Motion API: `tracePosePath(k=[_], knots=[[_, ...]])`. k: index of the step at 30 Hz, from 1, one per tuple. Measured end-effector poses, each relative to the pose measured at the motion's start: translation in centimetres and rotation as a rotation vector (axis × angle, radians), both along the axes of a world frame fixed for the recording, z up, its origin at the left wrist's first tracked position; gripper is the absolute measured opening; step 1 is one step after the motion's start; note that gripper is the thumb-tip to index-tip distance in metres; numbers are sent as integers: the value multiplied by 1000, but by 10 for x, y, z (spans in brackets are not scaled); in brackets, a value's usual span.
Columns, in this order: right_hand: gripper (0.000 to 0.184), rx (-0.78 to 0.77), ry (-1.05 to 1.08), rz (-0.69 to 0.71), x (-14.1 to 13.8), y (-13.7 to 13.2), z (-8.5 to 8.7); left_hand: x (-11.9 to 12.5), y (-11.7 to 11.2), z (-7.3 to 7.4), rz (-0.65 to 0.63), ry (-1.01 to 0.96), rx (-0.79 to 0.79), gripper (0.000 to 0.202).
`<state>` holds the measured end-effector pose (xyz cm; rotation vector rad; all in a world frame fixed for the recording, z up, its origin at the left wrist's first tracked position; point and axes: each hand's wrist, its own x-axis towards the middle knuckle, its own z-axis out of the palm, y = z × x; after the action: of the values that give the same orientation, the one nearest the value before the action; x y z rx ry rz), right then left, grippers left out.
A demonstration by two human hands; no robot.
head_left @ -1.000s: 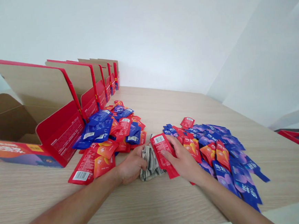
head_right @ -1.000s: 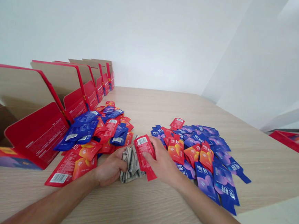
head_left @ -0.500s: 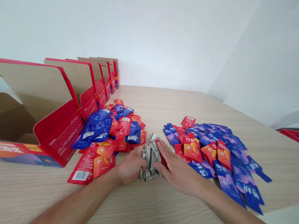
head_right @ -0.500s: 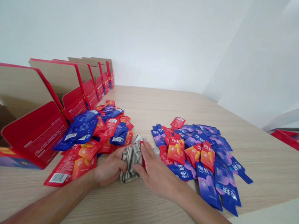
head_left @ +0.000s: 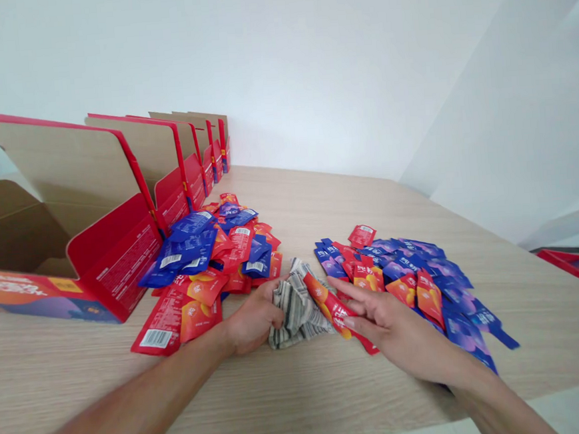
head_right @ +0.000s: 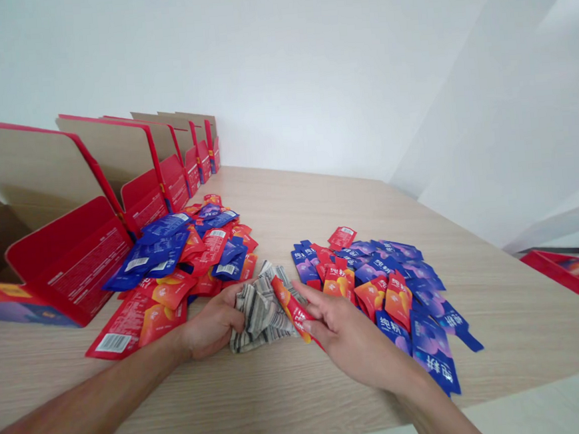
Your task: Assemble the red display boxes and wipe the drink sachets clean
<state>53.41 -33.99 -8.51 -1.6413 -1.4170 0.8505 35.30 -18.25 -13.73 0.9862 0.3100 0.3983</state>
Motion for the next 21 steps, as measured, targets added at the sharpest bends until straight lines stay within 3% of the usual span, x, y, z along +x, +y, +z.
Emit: tracePosePath(k=[4,9,12,16,21], knots=[[72,-34,325,-149,15,-3,16,-1,0,0,3,-14,0,65],[67,195,474,-372,24,25,33,0,0,-1,4,2,0,62],[51,225,499,-369,15,67,36,1,0,-1,11,9,1,60],[34,121,361,-330,-13,145,33,1,0,-2,15,7,13,60],[31,121,164,-300,-48,240,18,1,2,-3,-26,-22,-5,66]])
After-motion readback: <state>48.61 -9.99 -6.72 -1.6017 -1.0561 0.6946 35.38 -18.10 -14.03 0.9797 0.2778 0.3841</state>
